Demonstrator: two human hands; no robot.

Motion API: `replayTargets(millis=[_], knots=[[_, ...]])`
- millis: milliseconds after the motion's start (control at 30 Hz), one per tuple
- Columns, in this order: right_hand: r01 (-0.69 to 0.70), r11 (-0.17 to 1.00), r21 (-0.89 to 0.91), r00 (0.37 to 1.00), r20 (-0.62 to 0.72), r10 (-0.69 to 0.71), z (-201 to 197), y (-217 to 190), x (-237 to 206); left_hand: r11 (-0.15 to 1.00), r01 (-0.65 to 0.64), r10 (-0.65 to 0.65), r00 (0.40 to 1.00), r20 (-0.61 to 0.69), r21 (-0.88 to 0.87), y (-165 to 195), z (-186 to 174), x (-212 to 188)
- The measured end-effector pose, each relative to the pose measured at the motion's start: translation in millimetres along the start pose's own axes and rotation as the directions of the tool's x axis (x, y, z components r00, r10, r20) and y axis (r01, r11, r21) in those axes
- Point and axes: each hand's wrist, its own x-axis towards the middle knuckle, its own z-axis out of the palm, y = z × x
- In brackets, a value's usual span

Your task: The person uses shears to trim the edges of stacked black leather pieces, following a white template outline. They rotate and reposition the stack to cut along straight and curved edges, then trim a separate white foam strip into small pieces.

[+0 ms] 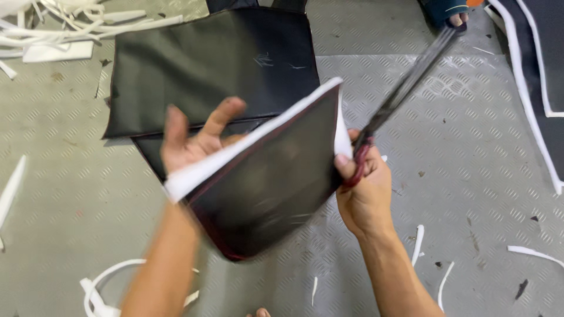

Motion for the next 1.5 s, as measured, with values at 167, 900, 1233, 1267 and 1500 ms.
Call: replayTargets(millis=[167,900,1233,1267,1500], knots=[[0.172,0.985,0.029,0.979,-0.112,-0.168,26.2,0.6,3.6,0.723,0.147,0.223,0.876,-0.428,0.676,-95.7,-57.9,-28.0],[-0.294,0.919,-0.263,0.778,0.493,0.390,-10.8,-6.9,-47.6,0.507,-0.493,0.725,0.687,-0.041,0.707,-57.3,0.2,34.8],[-0.467,0.870,-0.158,0.727,0.491,0.480,-17.4,-9.2,-46.7,0.557,-0.472,0.661,0.750,-0.021,0.683,-54.8,1.7,36.9],[-0.455,0.875,-0.165,0.729,0.495,0.472,-17.6,-10.2,-46.8,0.546,-0.466,0.666,0.746,-0.022,0.696,-56.2,1.1,35.6],[-0.348,0.911,-0.223,0.749,0.519,0.413,-16.8,-9.4,-44.8,0.515,-0.459,0.675,0.738,-0.013,0.724,-59.4,-6.7,33.8]])
